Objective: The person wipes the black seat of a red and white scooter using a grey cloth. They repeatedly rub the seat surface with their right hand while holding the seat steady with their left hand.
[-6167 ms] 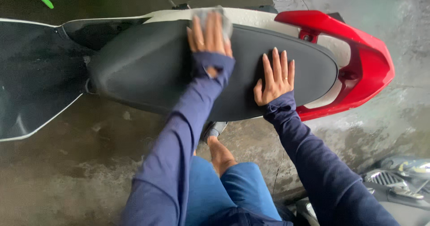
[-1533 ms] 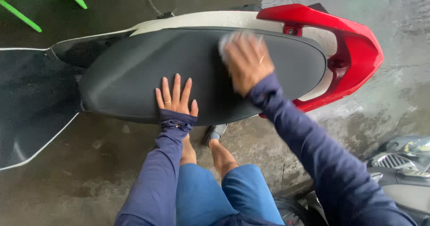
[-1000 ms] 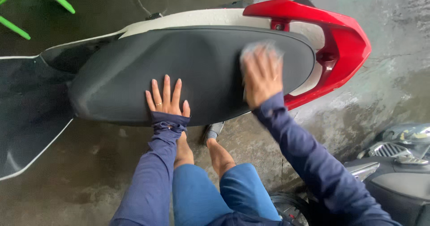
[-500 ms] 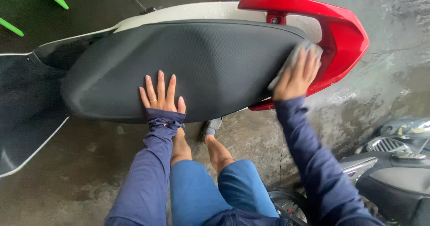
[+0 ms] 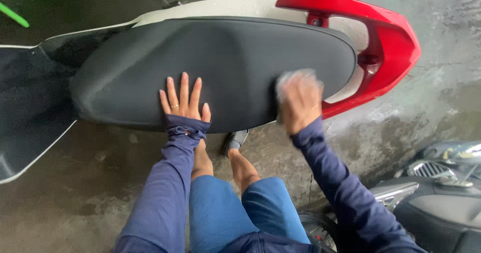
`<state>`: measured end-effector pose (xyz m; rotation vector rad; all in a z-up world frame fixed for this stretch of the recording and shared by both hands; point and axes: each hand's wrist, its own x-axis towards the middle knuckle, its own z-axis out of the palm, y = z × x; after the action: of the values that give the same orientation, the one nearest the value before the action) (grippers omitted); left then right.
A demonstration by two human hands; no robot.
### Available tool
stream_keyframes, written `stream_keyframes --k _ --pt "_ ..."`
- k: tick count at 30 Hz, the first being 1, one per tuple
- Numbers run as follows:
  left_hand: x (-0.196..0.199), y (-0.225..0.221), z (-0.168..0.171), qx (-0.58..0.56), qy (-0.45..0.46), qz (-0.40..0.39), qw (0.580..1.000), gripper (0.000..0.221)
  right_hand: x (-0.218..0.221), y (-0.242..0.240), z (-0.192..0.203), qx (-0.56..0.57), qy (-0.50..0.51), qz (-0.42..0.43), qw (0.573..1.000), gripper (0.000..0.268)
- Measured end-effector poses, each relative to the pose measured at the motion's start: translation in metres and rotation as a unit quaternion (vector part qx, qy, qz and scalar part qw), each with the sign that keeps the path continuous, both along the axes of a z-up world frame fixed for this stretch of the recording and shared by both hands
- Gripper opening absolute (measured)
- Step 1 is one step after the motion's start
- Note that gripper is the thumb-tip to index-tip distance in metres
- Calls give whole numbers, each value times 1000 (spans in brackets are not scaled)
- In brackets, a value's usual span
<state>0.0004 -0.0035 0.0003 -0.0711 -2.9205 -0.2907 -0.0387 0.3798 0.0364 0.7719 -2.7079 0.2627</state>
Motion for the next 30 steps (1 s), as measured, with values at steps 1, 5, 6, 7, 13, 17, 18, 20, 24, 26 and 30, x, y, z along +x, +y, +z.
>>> stream_keyframes --k 1,5,6,7,13,17,18,20,24,26,30 --pt "0 1 2 3 -2 1 1000 86 -13 -3 3 -10 19 -76 997 61" --pt "1 3 8 8 -40 9 999 88 15 -95 63 97 28 -12 995 44" --pt "-1 2 6 8 -36 10 999 88 24 -96 47 96 32 -11 995 44" --pt "-2 2 4 2 -26 8 1000 89 33 -97 30 60 5 28 998 50" --pt "4 2 7 1 -21 10 1000 86 -3 -156 49 91 -28 -2 995 55" --pt "2 2 0 5 -5 5 1000 80 34 -133 24 54 -50 116 990 55" --pt "1 2 0 5 -7 7 1000 80 6 -141 34 54 -51 119 990 55" --pt "1 0 0 26 -36 8 999 81 -47 -160 53 25 24 52 998 50" --pt "2 2 -4 14 -33 10 999 77 -28 -165 42 41 35 29 998 53" --pt "3 3 0 18 -46 12 999 78 0 -156 30 42 -2 122 992 49" --pt "4 5 -2 21 -67 17 997 79 -106 -188 48 30 -16 66 997 49"
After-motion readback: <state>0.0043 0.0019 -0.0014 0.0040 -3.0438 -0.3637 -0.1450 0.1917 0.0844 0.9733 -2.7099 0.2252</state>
